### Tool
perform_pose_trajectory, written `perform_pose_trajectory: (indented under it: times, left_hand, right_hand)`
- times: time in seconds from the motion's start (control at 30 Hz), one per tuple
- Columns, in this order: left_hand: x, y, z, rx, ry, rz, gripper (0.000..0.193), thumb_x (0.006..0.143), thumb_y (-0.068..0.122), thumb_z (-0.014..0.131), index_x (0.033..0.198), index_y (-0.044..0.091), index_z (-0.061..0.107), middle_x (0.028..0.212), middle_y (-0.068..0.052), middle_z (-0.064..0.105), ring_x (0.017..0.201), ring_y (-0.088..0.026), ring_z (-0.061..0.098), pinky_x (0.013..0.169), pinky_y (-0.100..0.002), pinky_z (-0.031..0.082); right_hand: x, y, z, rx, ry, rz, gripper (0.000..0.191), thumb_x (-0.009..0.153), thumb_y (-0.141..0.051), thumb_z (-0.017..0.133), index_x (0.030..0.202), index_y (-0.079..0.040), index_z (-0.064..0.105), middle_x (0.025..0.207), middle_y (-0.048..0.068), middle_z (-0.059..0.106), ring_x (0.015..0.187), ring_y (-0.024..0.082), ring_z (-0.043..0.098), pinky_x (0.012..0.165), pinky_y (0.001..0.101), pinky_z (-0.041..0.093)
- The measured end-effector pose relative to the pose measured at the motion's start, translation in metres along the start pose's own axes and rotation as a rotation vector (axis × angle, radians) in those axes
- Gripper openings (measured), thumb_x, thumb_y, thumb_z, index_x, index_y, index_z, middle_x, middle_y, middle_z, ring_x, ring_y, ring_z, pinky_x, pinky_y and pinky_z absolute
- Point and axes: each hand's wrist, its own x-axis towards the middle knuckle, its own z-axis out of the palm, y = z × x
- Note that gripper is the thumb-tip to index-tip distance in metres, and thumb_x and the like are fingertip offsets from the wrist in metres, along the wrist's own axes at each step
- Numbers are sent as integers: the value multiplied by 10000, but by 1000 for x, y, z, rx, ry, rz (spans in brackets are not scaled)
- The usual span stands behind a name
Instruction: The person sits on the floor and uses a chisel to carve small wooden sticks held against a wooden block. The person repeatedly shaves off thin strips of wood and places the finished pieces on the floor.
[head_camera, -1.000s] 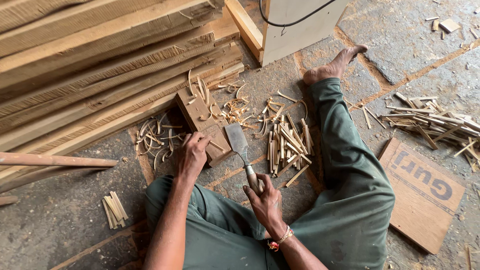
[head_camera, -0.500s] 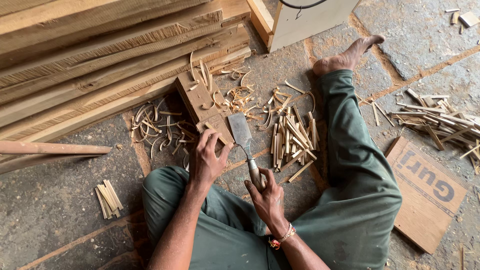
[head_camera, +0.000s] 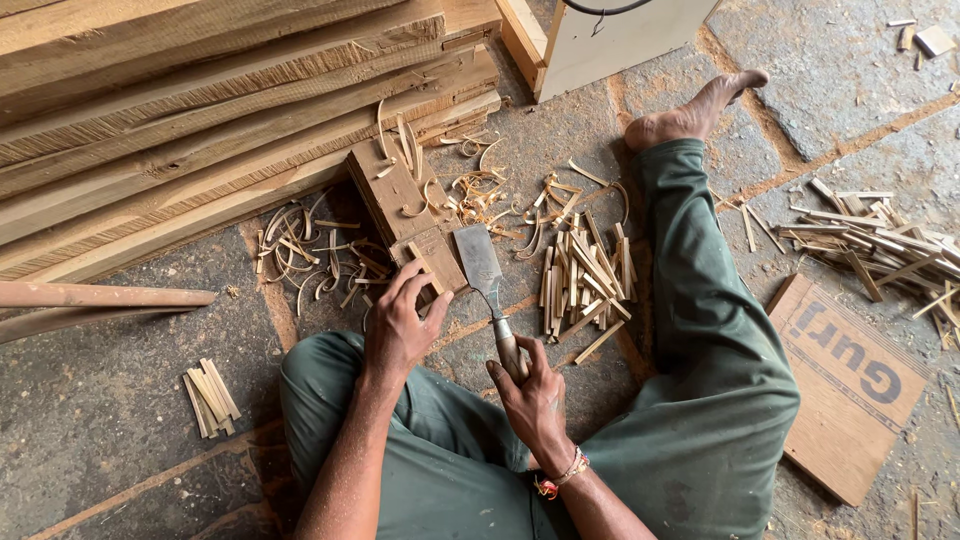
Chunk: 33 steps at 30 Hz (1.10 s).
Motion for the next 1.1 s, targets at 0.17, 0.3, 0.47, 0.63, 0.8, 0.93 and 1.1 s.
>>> perform_pose_trajectory:
  times: [0.17,0.3,0.47,0.63,0.8,0.93,1.1]
  left_hand:
    - [-7,7,-1,96,60,1,398,975,281,662,1193,-49,698,1351,-250,644,1137,-386,698,903,-430,603]
    - [-5,6,-1,139,124,119,351,991,239,658,1167,-60,713,1283,-249,687,1155,-392,706,948,-431,592]
    - [-6,6,1,119,91,105,326,997,210,655,1159,-66,714,1277,-249,693,1108,-383,722,906,-412,608]
    - [-3,4,7,115,72,105,316,1009,207,640,1174,-54,708,1263,-233,704,1087,-365,731,884,-402,618]
    - [-3,-2,13,87,72,91,333,1005,219,640,1204,-42,694,1285,-227,694,1122,-364,716,910,-411,607]
    - [-3,-4,16,80,69,94,335,1013,241,642,1211,-25,690,1289,-211,692,1156,-354,699,951,-415,588]
    - [-1,-1,13,87,75,85,423,990,319,683,1238,-24,669,1320,-218,661,1192,-358,665,977,-439,562]
  right_hand:
    - [-1,-2,-1,-11,2,1,429,868,-297,771,1198,-90,592,737,164,765,569,216,751,505,383,564]
    - [0,-2,0,-24,9,-3,431,866,-300,778,1192,-86,595,727,171,764,569,220,747,515,386,561]
    - [0,0,0,-27,10,-8,430,868,-297,776,1193,-85,590,741,176,766,576,225,752,511,385,567]
    - [0,2,1,-21,0,-32,421,881,-298,760,1199,-95,574,762,180,771,586,222,769,490,374,583]
    - [0,3,1,-26,-1,-17,415,884,-301,761,1193,-94,576,771,184,771,597,227,771,497,382,591]
    - [0,2,1,-32,-3,-8,424,883,-305,764,1201,-97,576,770,180,774,608,229,773,511,387,591]
    - [-1,-1,-3,-71,-11,4,457,882,-323,760,1249,-121,576,756,173,772,596,224,765,512,386,585]
